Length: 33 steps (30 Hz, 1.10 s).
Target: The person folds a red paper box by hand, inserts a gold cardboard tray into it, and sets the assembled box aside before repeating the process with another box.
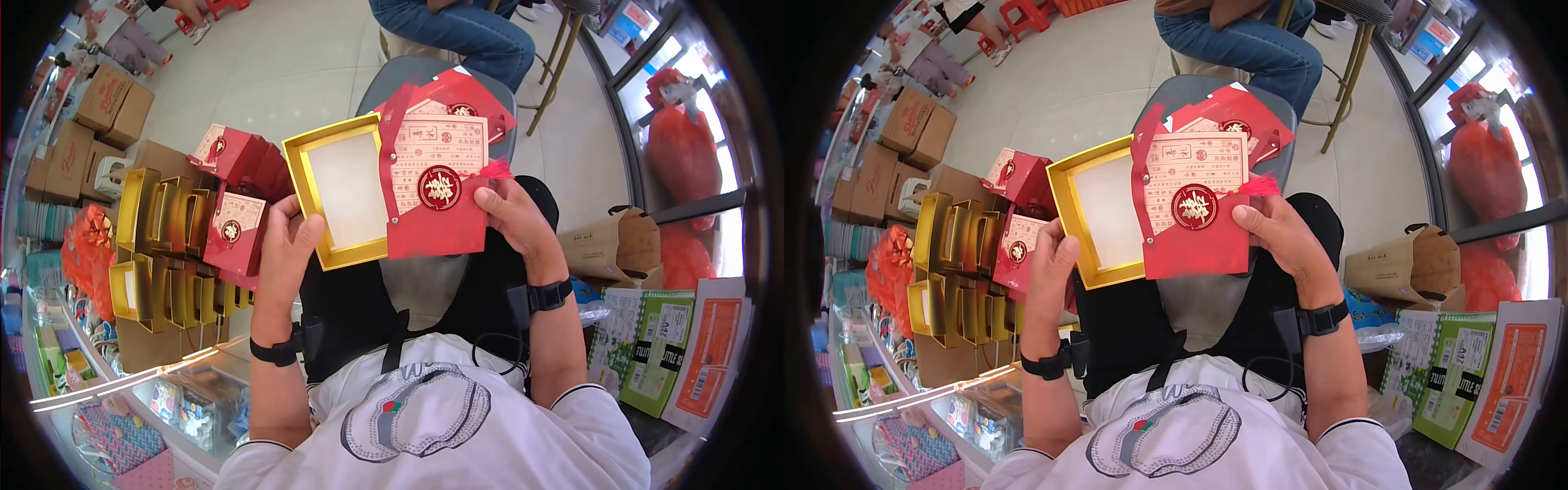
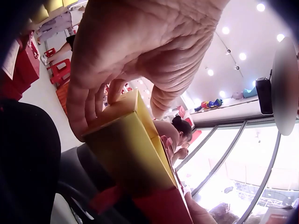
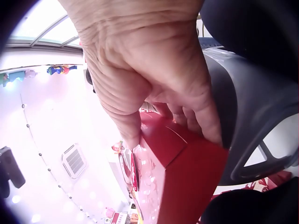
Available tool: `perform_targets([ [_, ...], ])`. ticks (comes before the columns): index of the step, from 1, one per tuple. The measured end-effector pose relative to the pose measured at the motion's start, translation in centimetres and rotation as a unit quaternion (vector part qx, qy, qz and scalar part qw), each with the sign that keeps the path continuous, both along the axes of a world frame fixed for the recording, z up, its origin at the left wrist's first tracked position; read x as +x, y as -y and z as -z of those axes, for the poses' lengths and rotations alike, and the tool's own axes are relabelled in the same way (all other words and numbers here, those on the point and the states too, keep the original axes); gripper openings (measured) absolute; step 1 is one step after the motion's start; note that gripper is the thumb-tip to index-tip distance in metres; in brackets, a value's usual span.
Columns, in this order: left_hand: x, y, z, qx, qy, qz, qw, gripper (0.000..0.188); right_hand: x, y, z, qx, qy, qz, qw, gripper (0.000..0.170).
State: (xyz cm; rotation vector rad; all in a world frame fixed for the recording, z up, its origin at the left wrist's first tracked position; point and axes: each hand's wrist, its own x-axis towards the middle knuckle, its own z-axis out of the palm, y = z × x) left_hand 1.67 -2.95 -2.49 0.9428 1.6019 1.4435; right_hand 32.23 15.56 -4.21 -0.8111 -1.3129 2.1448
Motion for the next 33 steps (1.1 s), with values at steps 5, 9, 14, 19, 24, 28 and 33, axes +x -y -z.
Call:
perform_targets([
  [5, -0.5, -1.4, -3.9, 0.011, -0.085, -0.065, 0.994, 0.075, -0.2, 1.3, -0.9, 0.001, 0.005, -0.043, 0.999, 0.091],
  [9, -2.7, -1.1, -4.5, -0.037, -0.237, 0.042, 0.97, 0.06, 0.2, 2.6, -0.9, -0.021, 0.015, -0.073, 0.997, 0.092],
  [14, -3.2, 0.2, -4.7, -0.096, -0.171, 0.162, 0.967, 0.039, 1.2, 3.3, 1.3, -0.048, 0.013, -0.066, 0.997, 0.088],
  [19, -2.2, 1.5, -4.5, -0.093, -0.187, 0.197, 0.958, 0.035, 0.5, 4.4, 1.5, -0.03, -0.009, -0.031, 0.999, 0.077],
  [24, -1.9, 2.9, -4.3, -0.087, -0.222, 0.217, 0.947, 0.035, -0.2, 5.7, 1.4, -0.066, -0.019, 0.064, 0.996, 0.054],
  [28, -1.0, 3.7, -3.6, -0.059, -0.226, 0.208, 0.95, 0.033, -0.2, 6.4, 1.8, -0.075, -0.032, 0.09, 0.993, 0.048],
  [33, -0.3, 3.8, -3.8, -0.102, -0.212, 0.193, 0.953, 0.032, -0.3, 6.4, 2.1, -0.076, -0.035, 0.083, 0.993, 0.047],
])
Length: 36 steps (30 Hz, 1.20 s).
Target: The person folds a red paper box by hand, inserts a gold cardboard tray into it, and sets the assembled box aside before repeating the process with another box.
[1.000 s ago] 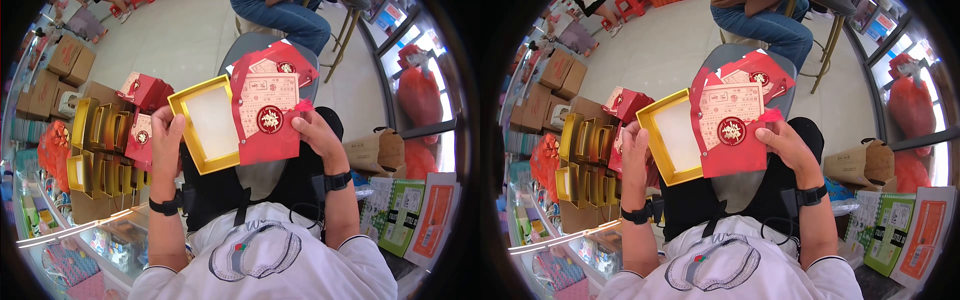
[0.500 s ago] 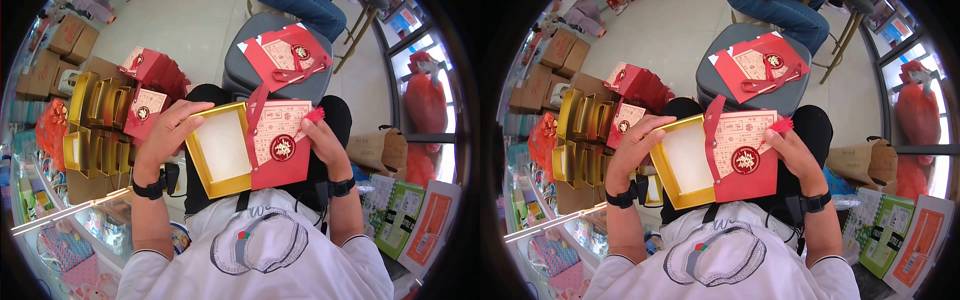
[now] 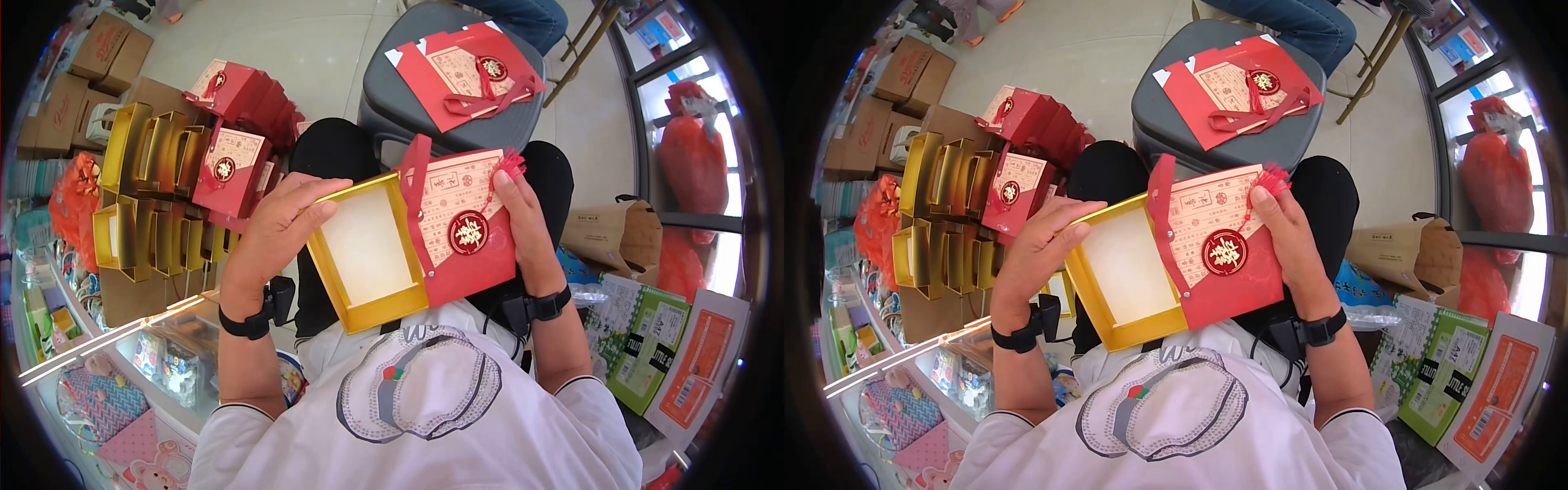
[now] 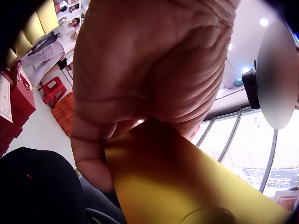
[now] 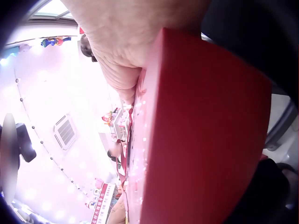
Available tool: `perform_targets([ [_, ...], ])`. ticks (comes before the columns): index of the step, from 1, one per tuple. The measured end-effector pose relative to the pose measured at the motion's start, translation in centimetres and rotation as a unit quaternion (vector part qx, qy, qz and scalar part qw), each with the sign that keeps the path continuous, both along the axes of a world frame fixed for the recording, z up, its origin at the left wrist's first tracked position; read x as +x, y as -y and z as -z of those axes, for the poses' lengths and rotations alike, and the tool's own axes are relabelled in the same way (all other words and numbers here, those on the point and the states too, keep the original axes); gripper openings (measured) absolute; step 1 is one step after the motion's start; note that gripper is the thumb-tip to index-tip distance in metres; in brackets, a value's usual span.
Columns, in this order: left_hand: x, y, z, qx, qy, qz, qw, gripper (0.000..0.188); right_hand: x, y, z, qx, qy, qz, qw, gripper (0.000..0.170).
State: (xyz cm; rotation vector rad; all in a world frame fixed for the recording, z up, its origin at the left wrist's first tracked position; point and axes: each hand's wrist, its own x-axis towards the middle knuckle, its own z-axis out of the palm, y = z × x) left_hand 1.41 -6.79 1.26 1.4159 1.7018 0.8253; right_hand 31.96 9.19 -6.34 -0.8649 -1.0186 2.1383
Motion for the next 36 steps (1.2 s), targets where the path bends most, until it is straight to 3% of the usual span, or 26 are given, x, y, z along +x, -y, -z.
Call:
perform_targets([
  [4, 1.4, -0.2, 0.7, 0.036, 0.002, -0.036, 0.999, 0.034, -0.7, 0.5, -0.1, -0.017, -0.004, 0.008, 1.0, 0.048],
  [7, 2.1, -0.9, 1.4, 0.075, -0.04, -0.054, 0.995, 0.049, -1.2, 0.3, -0.3, -0.037, -0.017, 0.002, 0.999, 0.049],
  [10, 3.6, -1.6, 1.4, 0.139, 0.099, -0.18, 0.969, 0.061, -1.6, -0.4, -0.7, -0.018, -0.019, 0.004, 1.0, 0.049],
  [11, 2.6, -1.5, 2.0, 0.136, 0.091, -0.202, 0.965, 0.067, -1.7, -1.1, -1.2, -0.007, -0.023, 0.014, 1.0, 0.049],
  [14, 2.7, -0.5, 3.1, 0.128, 0.124, -0.214, 0.96, 0.063, -2.2, -2.6, -2.7, 0.007, -0.043, 0.058, 0.997, 0.048],
  [15, 3.7, -0.3, 2.5, 0.134, 0.096, -0.194, 0.967, 0.06, -2.3, -3.0, -2.9, 0.008, -0.047, 0.062, 0.997, 0.048],
  [16, 4.1, -0.3, 1.9, 0.129, 0.001, -0.147, 0.981, 0.061, -2.7, -3.4, -3.1, 0.009, -0.051, 0.063, 0.997, 0.048],
  [20, 5.5, -1.2, 3.7, 0.17, 0.108, -0.091, 0.975, 0.069, -6.0, -3.3, -3.3, 0.004, -0.092, 0.051, 0.994, 0.048],
  [21, 6.7, -1.5, 3.0, 0.137, 0.195, -0.106, 0.965, 0.069, -7.2, -2.8, -3.6, 0.017, -0.084, 0.05, 0.995, 0.05],
  [22, 7.1, -1.7, 3.3, 0.15, 0.138, -0.106, 0.973, 0.068, -8.3, -2.6, -3.8, 0.014, -0.09, 0.041, 0.995, 0.051],
  [25, 5.3, -2.3, 3.7, 0.137, 0.15, -0.136, 0.97, 0.066, -10.9, -2.7, -3.6, 0.02, -0.1, 0.026, 0.994, 0.055],
  [28, 3.1, -2.7, 3.3, 0.168, 0.232, -0.195, 0.938, 0.061, -12.8, -2.9, -4.4, 0.012, -0.092, -0.016, 0.996, 0.056],
  [30, 1.6, -3.0, 1.7, 0.179, 0.318, -0.241, 0.899, 0.055, -13.8, -3.1, -4.7, 0.063, -0.051, -0.069, 0.994, 0.062],
  [33, -1.5, -2.5, 2.6, 0.195, 0.33, -0.288, 0.878, 0.052, -15.3, -2.6, -4.9, 0.128, 0.02, -0.15, 0.98, 0.077],
  [36, -3.2, -1.2, 3.5, 0.192, 0.33, -0.291, 0.877, 0.057, -16.9, -1.3, -4.2, 0.126, 0.079, -0.228, 0.962, 0.072],
])
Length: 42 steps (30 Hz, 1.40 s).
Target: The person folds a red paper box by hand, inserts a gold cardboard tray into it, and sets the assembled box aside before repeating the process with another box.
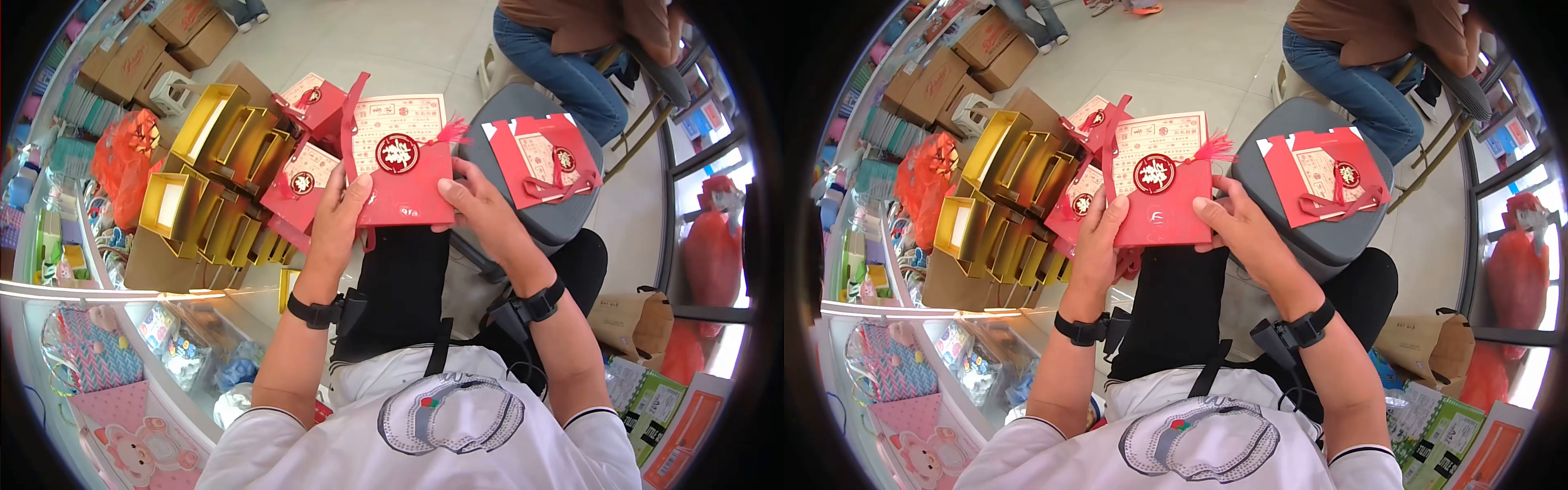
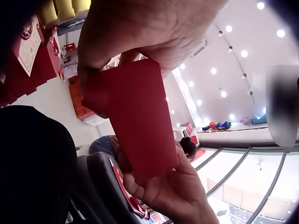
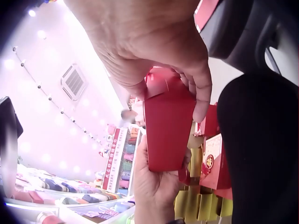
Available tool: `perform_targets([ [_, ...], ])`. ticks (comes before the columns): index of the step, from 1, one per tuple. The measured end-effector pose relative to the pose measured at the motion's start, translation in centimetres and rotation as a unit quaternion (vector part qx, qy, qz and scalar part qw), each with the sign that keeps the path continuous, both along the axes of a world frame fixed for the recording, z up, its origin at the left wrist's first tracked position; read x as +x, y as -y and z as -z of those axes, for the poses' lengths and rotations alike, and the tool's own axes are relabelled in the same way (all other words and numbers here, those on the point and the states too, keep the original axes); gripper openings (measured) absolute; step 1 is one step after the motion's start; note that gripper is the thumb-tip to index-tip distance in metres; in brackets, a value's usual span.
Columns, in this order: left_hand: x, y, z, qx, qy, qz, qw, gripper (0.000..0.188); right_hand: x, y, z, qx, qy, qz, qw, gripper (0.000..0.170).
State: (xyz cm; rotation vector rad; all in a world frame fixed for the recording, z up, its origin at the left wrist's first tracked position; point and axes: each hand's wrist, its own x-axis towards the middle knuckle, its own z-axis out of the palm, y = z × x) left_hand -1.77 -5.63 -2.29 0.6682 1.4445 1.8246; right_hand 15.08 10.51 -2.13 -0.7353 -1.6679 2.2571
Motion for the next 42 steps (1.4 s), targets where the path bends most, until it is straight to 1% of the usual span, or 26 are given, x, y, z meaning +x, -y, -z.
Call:
perform_targets([
  [1, -0.5, 0.4, 0.2, 0.001, 0.002, -0.002, 1.0, 0.059, -0.6, 0.4, 0.7, -0.024, -0.029, 0.008, 0.999, 0.084],
  [4, -1.5, 2.9, -0.2, -0.056, 0.015, -0.063, 0.996, 0.068, -2.3, 1.5, 1.4, -0.082, -0.047, 0.011, 0.995, 0.082],
  [5, -1.8, 3.6, 0.0, -0.071, 0.017, -0.084, 0.994, 0.071, -2.9, 2.0, 1.6, -0.084, -0.045, 0.012, 0.995, 0.08],
  [7, -2.7, 4.9, 0.2, -0.123, 0.015, -0.084, 0.989, 0.069, -4.5, 2.8, 2.0, -0.086, -0.04, 0.017, 0.995, 0.076],
  [8, -3.2, 5.7, 0.3, -0.147, 0.016, -0.082, 0.986, 0.068, -5.5, 3.3, 2.2, -0.086, -0.036, -0.002, 0.996, 0.076],
  [10, -4.8, 6.8, 0.5, -0.154, -0.017, -0.109, 0.982, 0.056, -7.2, 4.5, 2.9, -0.082, -0.02, -0.035, 0.996, 0.076],
  [12, -7.0, 7.5, 1.5, -0.106, -0.05, -0.161, 0.98, 0.047, -8.4, 5.1, 3.6, -0.053, 0.002, -0.111, 0.992, 0.077],
  [14, -10.1, 9.1, 2.3, -0.171, -0.091, -0.179, 0.965, 0.048, -9.4, 5.8, 3.3, -0.034, 0.035, -0.152, 0.987, 0.081],
  [15, -11.2, 9.7, 2.4, -0.207, -0.112, -0.189, 0.953, 0.049, -9.7, 6.0, 3.3, -0.029, 0.04, -0.159, 0.986, 0.08],
  [18, -13.2, 10.4, 3.5, -0.233, -0.118, -0.202, 0.944, 0.049, -10.7, 6.5, 3.6, -0.01, 0.038, -0.182, 0.983, 0.079],
  [21, -14.3, 10.5, 3.9, -0.279, -0.156, -0.22, 0.921, 0.049, -11.5, 7.0, 3.9, 0.001, 0.047, -0.204, 0.978, 0.079],
  [24, -15.2, 10.5, 4.6, -0.307, -0.165, -0.211, 0.913, 0.047, -13.0, 7.6, 4.2, 0.004, 0.048, -0.227, 0.973, 0.08],
  [25, -15.9, 11.2, 5.6, -0.319, -0.298, -0.229, 0.87, 0.046, -13.7, 8.0, 4.6, 0.003, 0.045, -0.233, 0.971, 0.081],
  [26, -16.7, 12.1, 7.3, -0.32, -0.426, -0.237, 0.812, 0.046, -14.6, 8.4, 5.9, 0.026, 0.036, -0.246, 0.968, 0.082],
  [27, -17.1, 12.1, 8.7, -0.307, -0.546, -0.237, 0.743, 0.045, -15.4, 8.6, 7.3, 0.052, 0.03, -0.252, 0.966, 0.083],
  [28, -16.4, 11.9, 8.3, -0.343, -0.537, -0.248, 0.73, 0.046, -15.9, 8.9, 7.6, 0.055, 0.02, -0.261, 0.963, 0.084],
  [29, -15.2, 11.7, 7.4, -0.338, -0.557, -0.264, 0.712, 0.047, -16.3, 9.3, 8.6, 0.106, 0.005, -0.241, 0.965, 0.083],
  [30, -14.1, 11.5, 6.4, -0.349, -0.567, -0.262, 0.698, 0.047, -15.8, 9.3, 7.1, 0.06, 0.034, -0.256, 0.964, 0.083],
  [31, -12.9, 11.2, 5.4, -0.362, -0.571, -0.259, 0.689, 0.048, -15.7, 9.6, 7.5, 0.046, 0.035, -0.246, 0.967, 0.082],
  [33, -11.8, 10.9, 5.1, -0.342, -0.544, -0.24, 0.728, 0.048, -14.8, 8.9, 7.3, 0.022, 0.034, -0.246, 0.968, 0.078],
  [35, -10.9, 10.2, 4.1, -0.324, -0.511, -0.22, 0.765, 0.048, -12.5, 7.1, 4.3, 0.0, 0.035, -0.259, 0.965, 0.072],
  [37, -8.7, 8.5, 2.7, -0.312, -0.469, -0.193, 0.803, 0.049, -8.9, 4.4, 1.0, -0.027, 0.001, -0.225, 0.974, 0.066],
  [38, -7.7, 7.3, 2.1, -0.28, -0.416, -0.16, 0.85, 0.049, -6.6, 3.0, -0.5, -0.042, -0.014, -0.208, 0.977, 0.063],
  [40, -5.3, 5.0, 1.0, -0.216, -0.301, -0.09, 0.924, 0.049, -1.6, -0.5, -3.0, -0.008, -0.032, -0.143, 0.989, 0.056],
  [41, -3.6, 3.3, 0.5, -0.201, -0.204, -0.07, 0.955, 0.049, 0.9, -2.4, -3.8, 0.026, -0.027, -0.077, 0.996, 0.053],
  [42, -2.5, 1.9, 0.0, -0.179, -0.17, -0.007, 0.969, 0.049, 3.4, -4.3, -4.3, 0.06, -0.023, -0.012, 0.998, 0.051],
])
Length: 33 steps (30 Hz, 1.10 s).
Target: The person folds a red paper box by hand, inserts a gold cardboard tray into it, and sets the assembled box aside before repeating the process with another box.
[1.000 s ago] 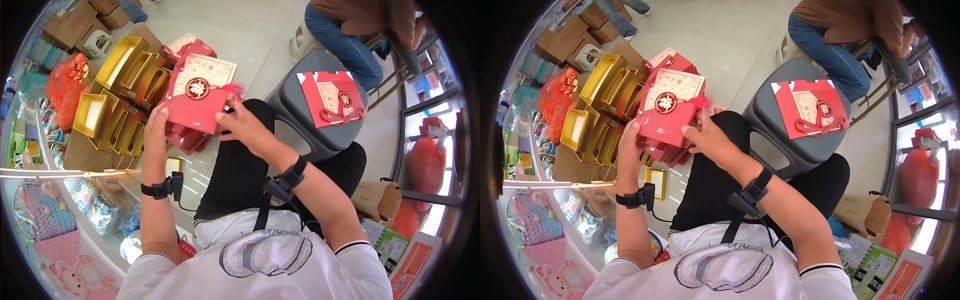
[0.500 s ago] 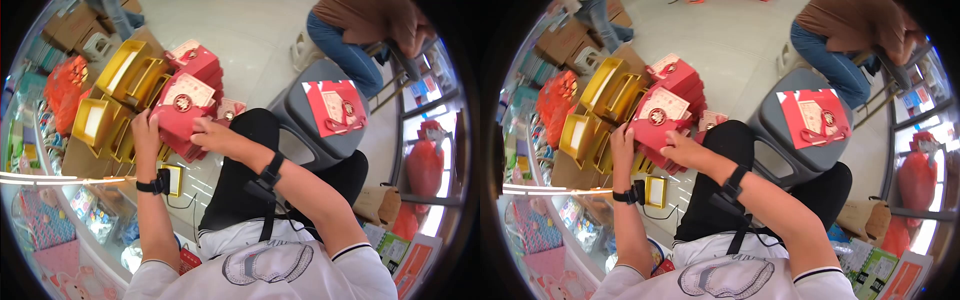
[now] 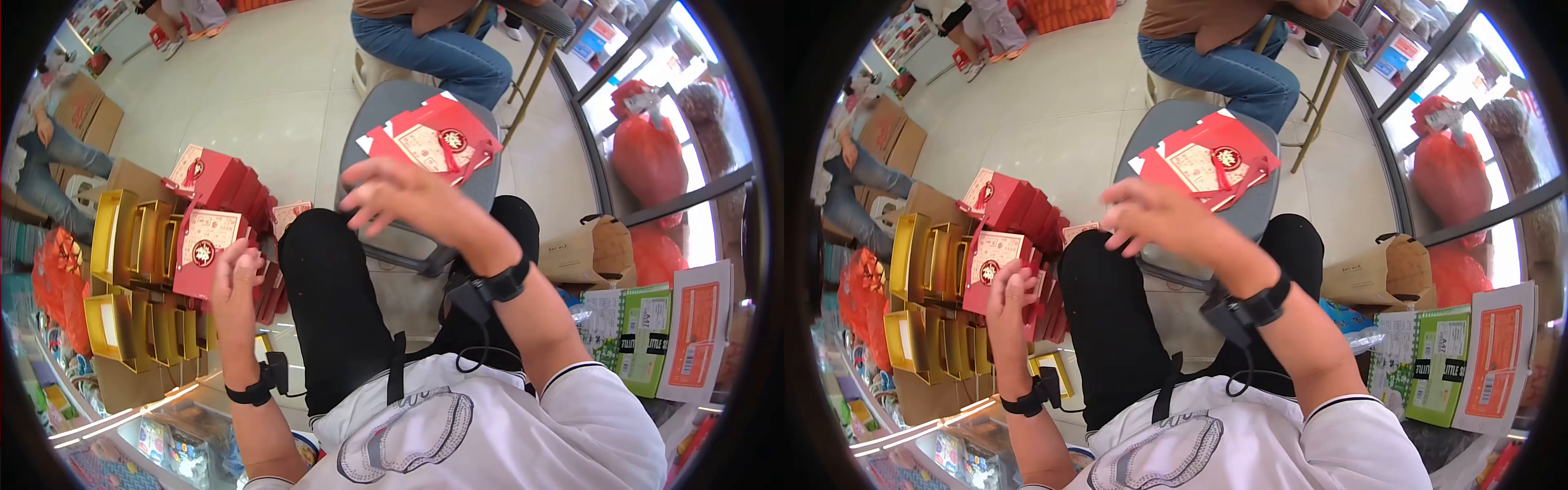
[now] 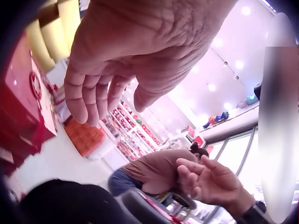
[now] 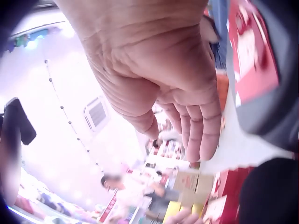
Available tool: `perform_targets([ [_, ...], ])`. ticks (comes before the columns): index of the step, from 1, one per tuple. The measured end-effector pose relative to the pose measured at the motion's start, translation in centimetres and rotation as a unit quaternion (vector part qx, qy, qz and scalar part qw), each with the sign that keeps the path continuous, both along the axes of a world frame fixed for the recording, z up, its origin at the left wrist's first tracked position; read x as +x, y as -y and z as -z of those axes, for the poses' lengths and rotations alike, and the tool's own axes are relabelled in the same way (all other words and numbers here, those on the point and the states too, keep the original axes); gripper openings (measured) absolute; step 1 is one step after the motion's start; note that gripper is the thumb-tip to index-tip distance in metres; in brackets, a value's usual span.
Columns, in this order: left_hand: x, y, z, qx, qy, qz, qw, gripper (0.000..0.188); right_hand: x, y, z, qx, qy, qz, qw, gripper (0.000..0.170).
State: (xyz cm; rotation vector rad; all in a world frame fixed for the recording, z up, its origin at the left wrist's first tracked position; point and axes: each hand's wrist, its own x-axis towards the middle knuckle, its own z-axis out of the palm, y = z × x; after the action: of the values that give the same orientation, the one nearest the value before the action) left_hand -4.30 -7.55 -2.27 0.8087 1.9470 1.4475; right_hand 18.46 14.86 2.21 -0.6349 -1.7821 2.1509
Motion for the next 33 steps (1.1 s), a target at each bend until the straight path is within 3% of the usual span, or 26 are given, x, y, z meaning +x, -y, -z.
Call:
perform_targets([
  [2, 2.8, -3.5, -0.6, 0.039, 0.105, 0.079, 0.991, 0.05, 4.8, -4.2, -0.5, 0.099, 0.053, 0.159, 0.981, 0.046],
  [4, 4.8, -7.2, -0.5, 0.045, 0.136, 0.137, 0.98, 0.051, 8.8, -9.9, 2.5, 0.22, 0.105, 0.25, 0.937, 0.046],
  [7, 6.7, -12.7, -0.2, 0.025, 0.19, 0.184, 0.964, 0.06, 12.5, -14.7, 5.9, 0.311, 0.201, 0.327, 0.87, 0.047],
  [11, 7.8, -17.0, 0.6, -0.026, 0.211, 0.196, 0.957, 0.063, 13.2, -17.1, 8.1, 0.326, 0.268, 0.301, 0.855, 0.046],
  [18, 7.7, -19.5, 1.6, -0.079, 0.235, 0.199, 0.948, 0.053, 12.3, -18.9, 8.2, 0.238, 0.351, 0.271, 0.864, 0.05],
  [23, 8.2, -20.5, 1.6, -0.085, 0.243, 0.182, 0.949, 0.048, 12.5, -18.7, 8.7, 0.314, 0.329, 0.262, 0.851, 0.055],
  [27, 7.8, -19.9, 2.3, -0.082, 0.22, 0.2, 0.951, 0.048, 13.2, -16.7, 6.8, 0.268, 0.304, 0.245, 0.881, 0.055],
  [30, 7.7, -19.1, 3.0, -0.059, 0.209, 0.227, 0.949, 0.05, 13.3, -14.2, 7.2, 0.087, 0.127, 0.294, 0.943, 0.043],
  [33, 8.0, -18.4, 2.2, -0.048, 0.157, 0.226, 0.96, 0.051, 13.3, -12.0, 7.0, 0.063, 0.059, 0.235, 0.968, 0.037],
])
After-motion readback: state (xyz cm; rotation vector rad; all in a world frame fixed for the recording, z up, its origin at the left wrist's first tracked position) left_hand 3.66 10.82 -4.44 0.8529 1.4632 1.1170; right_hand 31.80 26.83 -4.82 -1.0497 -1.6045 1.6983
